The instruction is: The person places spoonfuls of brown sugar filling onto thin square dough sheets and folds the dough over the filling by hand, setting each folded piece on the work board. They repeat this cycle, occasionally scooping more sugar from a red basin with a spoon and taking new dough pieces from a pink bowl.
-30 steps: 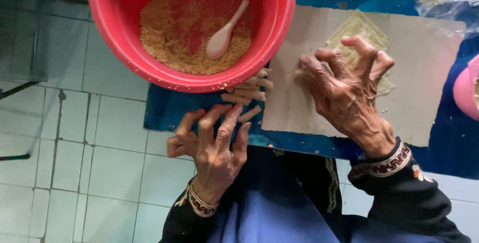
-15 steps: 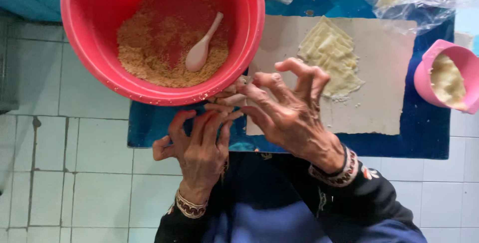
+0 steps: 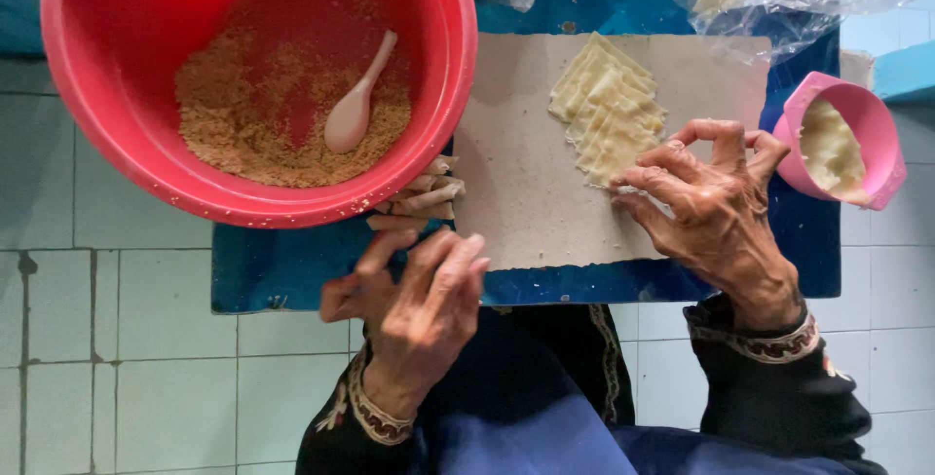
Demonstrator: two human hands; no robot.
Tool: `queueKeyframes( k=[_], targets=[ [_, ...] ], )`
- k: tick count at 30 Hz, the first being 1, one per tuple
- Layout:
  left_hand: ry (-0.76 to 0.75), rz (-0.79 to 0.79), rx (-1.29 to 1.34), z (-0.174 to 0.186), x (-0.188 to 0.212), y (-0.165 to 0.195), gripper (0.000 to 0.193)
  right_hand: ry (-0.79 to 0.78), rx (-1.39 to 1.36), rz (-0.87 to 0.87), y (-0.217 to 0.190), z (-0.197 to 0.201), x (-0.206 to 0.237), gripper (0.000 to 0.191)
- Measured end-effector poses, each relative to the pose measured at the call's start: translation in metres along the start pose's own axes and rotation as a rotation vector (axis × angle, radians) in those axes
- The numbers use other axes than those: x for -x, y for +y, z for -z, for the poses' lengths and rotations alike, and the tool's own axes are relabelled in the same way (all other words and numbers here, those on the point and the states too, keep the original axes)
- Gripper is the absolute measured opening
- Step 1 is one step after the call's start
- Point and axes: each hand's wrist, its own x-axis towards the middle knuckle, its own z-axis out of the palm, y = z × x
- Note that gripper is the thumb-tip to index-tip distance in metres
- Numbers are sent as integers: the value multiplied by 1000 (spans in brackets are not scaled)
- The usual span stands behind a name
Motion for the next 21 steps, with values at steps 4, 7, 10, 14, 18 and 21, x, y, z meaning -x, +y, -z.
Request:
queueKeyframes(
  k=[4, 7, 10, 14, 18, 21],
  targets=[
    [-144, -76, 175, -24, -23, 30, 29, 70, 62, -17, -1, -9, 4, 12],
    [-182, -136, 101, -45, -43, 43, 42, 67, 50, -19, 1, -11, 3, 15],
    [-239, -191, 8, -62, -55, 47, 59, 87, 5, 2, 4, -11, 5, 17],
    [-296, -230, -34, -73, -56, 51, 71, 151, 56, 6, 6, -16, 5, 12],
    [-301, -219, 43, -78, -55, 51, 67, 96, -87, -21, 8, -15, 7, 17],
    [-306, -198, 60, -79, -54, 50, 67, 113, -67, -4, 8, -15, 8, 17]
  ],
)
